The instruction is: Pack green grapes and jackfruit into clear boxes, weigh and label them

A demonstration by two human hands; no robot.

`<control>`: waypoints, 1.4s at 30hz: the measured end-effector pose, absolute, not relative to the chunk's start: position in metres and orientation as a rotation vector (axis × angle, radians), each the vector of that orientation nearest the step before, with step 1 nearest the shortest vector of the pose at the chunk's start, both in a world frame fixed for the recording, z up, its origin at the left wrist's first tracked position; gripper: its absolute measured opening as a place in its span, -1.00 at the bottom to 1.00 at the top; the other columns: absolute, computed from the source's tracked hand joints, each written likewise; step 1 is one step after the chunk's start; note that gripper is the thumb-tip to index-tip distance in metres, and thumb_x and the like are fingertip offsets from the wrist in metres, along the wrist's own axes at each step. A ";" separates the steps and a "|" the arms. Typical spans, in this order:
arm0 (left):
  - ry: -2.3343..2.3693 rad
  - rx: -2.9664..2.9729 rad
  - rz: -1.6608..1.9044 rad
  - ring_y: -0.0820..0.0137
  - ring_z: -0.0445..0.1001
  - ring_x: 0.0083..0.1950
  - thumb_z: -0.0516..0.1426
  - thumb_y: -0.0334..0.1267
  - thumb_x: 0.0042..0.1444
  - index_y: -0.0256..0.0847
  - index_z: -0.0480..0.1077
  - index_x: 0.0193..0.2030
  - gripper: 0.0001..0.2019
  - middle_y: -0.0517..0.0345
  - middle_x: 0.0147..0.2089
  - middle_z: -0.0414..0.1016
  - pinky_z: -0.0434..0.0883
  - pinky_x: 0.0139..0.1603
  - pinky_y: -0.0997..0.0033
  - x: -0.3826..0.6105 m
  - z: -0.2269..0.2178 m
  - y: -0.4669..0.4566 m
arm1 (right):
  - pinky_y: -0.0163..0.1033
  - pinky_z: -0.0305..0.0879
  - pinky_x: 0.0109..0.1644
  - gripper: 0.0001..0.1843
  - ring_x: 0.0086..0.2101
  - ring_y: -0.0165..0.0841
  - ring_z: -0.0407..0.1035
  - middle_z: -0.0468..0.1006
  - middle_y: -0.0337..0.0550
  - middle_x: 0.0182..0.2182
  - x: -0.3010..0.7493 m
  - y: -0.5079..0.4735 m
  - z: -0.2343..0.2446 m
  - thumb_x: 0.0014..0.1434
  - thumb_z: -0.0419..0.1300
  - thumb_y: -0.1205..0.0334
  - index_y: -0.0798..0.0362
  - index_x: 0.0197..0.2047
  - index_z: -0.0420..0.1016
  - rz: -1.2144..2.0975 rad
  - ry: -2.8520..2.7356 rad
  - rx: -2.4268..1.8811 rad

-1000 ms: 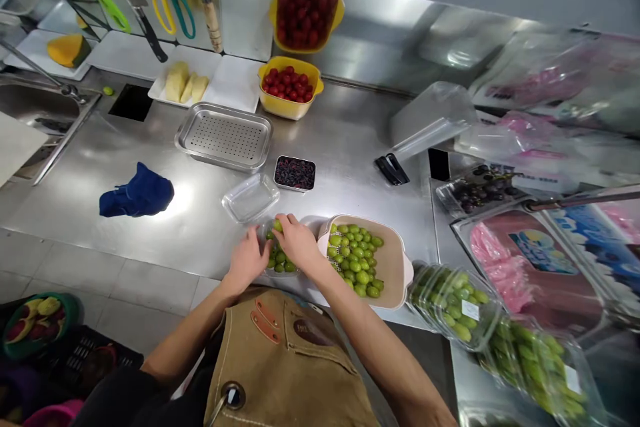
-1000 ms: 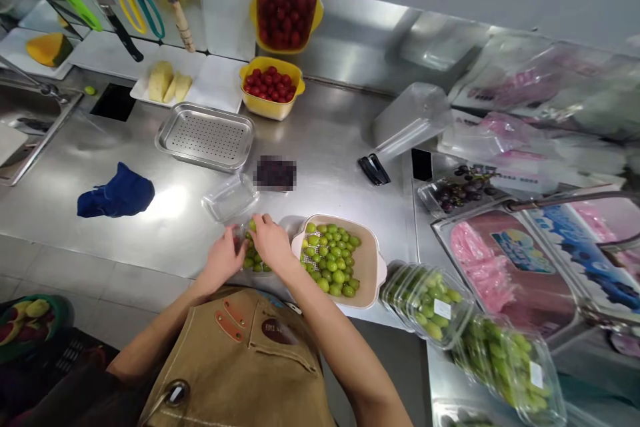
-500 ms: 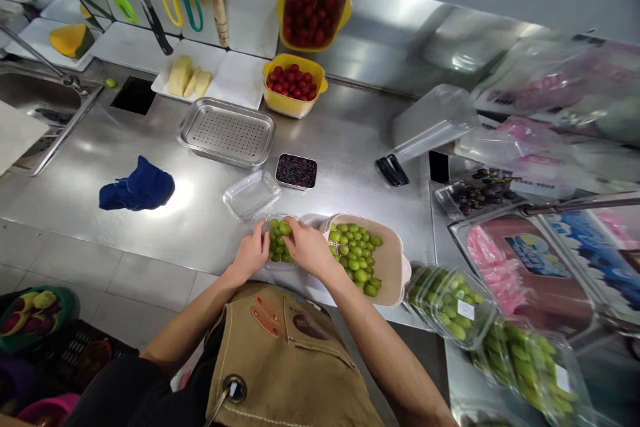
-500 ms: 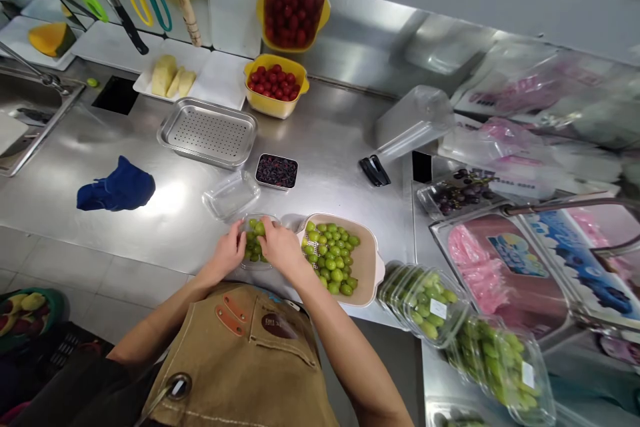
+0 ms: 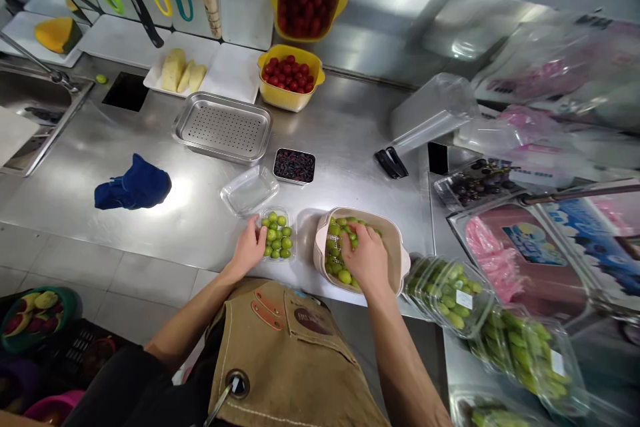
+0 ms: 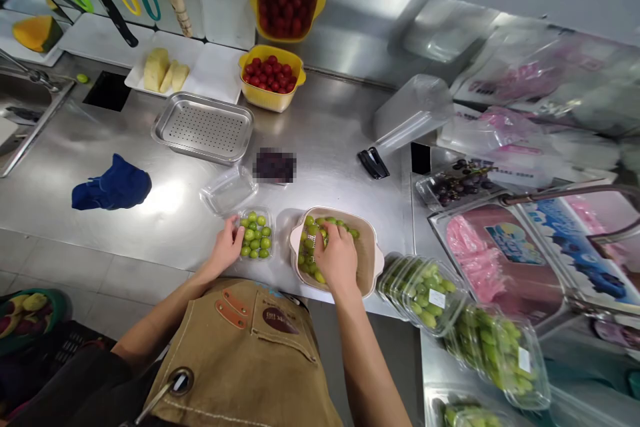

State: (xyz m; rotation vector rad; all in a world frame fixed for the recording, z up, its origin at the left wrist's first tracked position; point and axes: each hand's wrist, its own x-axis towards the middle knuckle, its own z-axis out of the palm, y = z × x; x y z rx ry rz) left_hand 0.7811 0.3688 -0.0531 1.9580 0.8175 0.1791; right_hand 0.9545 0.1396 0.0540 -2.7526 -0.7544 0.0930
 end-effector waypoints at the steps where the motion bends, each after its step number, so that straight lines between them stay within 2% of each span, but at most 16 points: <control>1: 0.820 2.006 0.192 0.20 0.58 -0.13 0.09 -0.12 0.42 -0.25 0.21 0.41 -0.50 0.03 -0.13 0.54 0.51 0.00 0.14 0.780 -0.050 0.369 | 0.05 0.44 0.06 -0.66 -0.05 0.02 0.51 0.63 0.18 -0.04 0.960 0.131 0.049 0.37 0.12 0.20 0.13 0.12 0.54 0.190 -0.772 -2.818; 3: 0.784 2.141 0.214 0.15 0.55 0.02 0.18 -0.08 0.36 -0.20 0.28 0.39 -0.47 -0.07 0.06 0.47 0.51 0.08 0.10 0.779 -0.042 0.370 | 0.07 0.41 0.14 -0.61 0.03 0.06 0.49 0.60 0.21 0.05 0.965 0.120 0.040 0.34 0.18 0.21 0.14 0.19 0.50 0.435 -0.898 -2.865; 6: 0.649 2.354 0.167 0.08 0.45 0.17 0.25 -0.10 0.31 -0.13 0.49 0.18 -0.65 -0.09 0.16 0.36 0.48 0.17 0.07 0.777 -0.028 0.370 | 0.07 0.36 0.23 -0.58 0.14 0.08 0.43 0.48 0.22 0.19 0.961 0.120 0.034 0.30 0.25 0.24 0.12 0.20 0.48 0.610 -1.051 -2.870; 10: 0.585 2.501 0.120 0.05 0.38 0.18 0.25 -0.20 0.32 -0.10 0.55 0.10 -0.75 -0.07 0.14 0.40 0.42 0.17 0.04 0.781 -0.019 0.368 | -0.08 0.42 0.04 -0.64 0.00 -0.06 0.52 0.32 0.24 0.29 0.951 0.138 0.035 0.32 0.23 0.29 0.13 0.17 0.46 0.647 -1.002 -2.937; 13: 0.589 2.508 0.171 0.07 0.39 0.16 0.23 -0.22 0.35 -0.12 0.52 0.18 -0.71 -0.06 0.12 0.50 0.38 0.15 0.03 0.794 -0.016 0.367 | -0.14 0.40 -0.09 -0.67 -0.11 -0.12 0.56 0.33 0.23 0.27 0.949 0.150 0.037 0.35 0.23 0.26 0.13 0.15 0.46 0.635 -0.920 -3.012; 15: 0.545 2.512 0.181 0.07 0.40 0.16 0.23 -0.25 0.36 -0.14 0.52 0.18 -0.72 -0.05 0.10 0.56 0.36 0.14 0.03 0.805 -0.014 0.367 | -0.14 0.39 -0.10 -0.73 -0.16 -0.15 0.56 0.37 0.22 0.23 0.949 0.154 0.038 0.39 0.22 0.21 0.13 0.10 0.50 0.612 -0.850 -3.041; 18: 0.432 2.575 0.113 0.04 0.41 0.15 0.21 -0.28 0.36 -0.13 0.59 0.00 -0.86 -0.03 0.03 0.61 0.33 0.12 -0.01 0.819 -0.011 0.367 | -0.13 0.38 -0.09 -0.75 -0.17 -0.14 0.56 0.46 0.20 0.14 0.950 0.154 0.040 0.42 0.20 0.19 0.16 0.06 0.52 0.609 -0.785 -3.060; 20: 0.403 2.600 0.092 0.02 0.42 0.13 0.17 -0.30 0.38 -0.11 0.61 -0.10 -0.85 -0.04 0.00 0.60 0.34 0.10 -0.02 0.823 -0.010 0.369 | -0.13 0.37 -0.09 -0.75 -0.15 -0.11 0.56 0.52 0.19 0.07 0.951 0.152 0.041 0.42 0.20 0.24 0.18 0.08 0.50 0.616 -0.773 -3.060; 22: 0.442 2.585 0.133 0.01 0.43 0.12 0.16 -0.29 0.38 -0.09 0.61 -0.06 -0.83 -0.07 0.02 0.56 0.37 0.10 -0.02 0.820 -0.009 0.371 | -0.14 0.36 -0.09 -0.77 -0.13 -0.11 0.55 0.57 0.16 0.01 0.953 0.149 0.042 0.40 0.20 0.31 0.18 0.08 0.50 0.629 -0.795 -3.025; 24: 0.522 2.549 0.200 0.01 0.43 0.15 0.15 -0.27 0.37 -0.10 0.56 0.08 -0.78 -0.11 0.07 0.53 0.41 0.14 -0.04 0.810 -0.011 0.373 | -0.15 0.35 -0.10 -0.79 -0.14 -0.13 0.55 0.60 0.13 -0.02 0.955 0.144 0.044 0.37 0.23 0.34 0.15 0.06 0.50 0.621 -0.805 -2.985; 27: 0.728 2.438 0.208 0.03 0.49 0.17 0.13 -0.21 0.39 -0.20 0.42 0.24 -0.66 -0.17 0.11 0.51 0.45 0.19 0.03 0.790 -0.016 0.373 | -0.14 0.35 -0.15 -0.81 -0.20 -0.13 0.54 0.64 0.08 -0.08 0.954 0.139 0.050 0.40 0.22 0.26 0.12 0.04 0.51 0.474 -0.751 -2.929; 29: 0.859 2.342 0.096 0.04 0.56 0.12 0.09 -0.14 0.42 -0.28 0.31 0.34 -0.57 -0.19 0.06 0.55 0.48 0.13 0.08 0.779 -0.021 0.371 | -0.12 0.37 -0.13 -0.76 -0.20 -0.13 0.54 0.66 0.05 -0.10 0.948 0.143 0.056 0.43 0.20 0.17 0.10 0.07 0.52 0.312 -0.754 -2.828; 32: 0.909 2.251 -0.135 0.00 0.64 -0.04 -0.02 -0.06 0.48 -0.37 0.18 0.44 -0.46 -0.20 -0.08 0.62 0.49 0.01 0.09 0.772 -0.028 0.367 | -0.09 0.40 0.03 -0.73 -0.07 -0.11 0.50 0.68 0.02 -0.08 0.936 0.173 0.065 0.46 0.16 0.11 0.05 0.09 0.55 0.136 -0.955 -2.639; 35: 0.880 2.198 -0.193 0.01 0.66 -0.13 -0.10 -0.12 0.50 -0.39 0.19 0.45 -0.48 -0.24 -0.14 0.66 0.49 -0.03 0.10 0.776 -0.035 0.364 | -0.02 0.35 0.17 -0.70 0.08 -0.05 0.40 0.66 0.08 0.01 0.926 0.223 0.064 0.49 0.08 0.21 0.05 0.06 0.63 0.231 -1.290 -2.658; 39: 0.882 2.159 -0.122 0.06 0.66 -0.14 -0.12 -0.18 0.49 -0.40 0.24 0.41 -0.52 -0.28 -0.11 0.68 0.48 -0.07 0.16 0.780 -0.041 0.360 | 0.05 0.36 0.11 -0.66 0.10 0.04 0.34 0.61 0.24 0.04 0.921 0.272 0.057 0.34 0.09 0.45 0.12 -0.10 0.72 0.543 -1.580 -2.782; 42: 0.903 2.138 -0.072 0.05 0.66 -0.15 -0.11 -0.19 0.48 -0.40 0.25 0.39 -0.53 -0.29 -0.11 0.68 0.46 -0.11 0.16 0.779 -0.043 0.353 | 0.04 0.36 0.14 -0.69 0.11 0.02 0.33 0.58 0.22 0.06 0.927 0.271 0.067 0.32 0.13 0.43 0.10 -0.09 0.73 0.547 -1.634 -2.743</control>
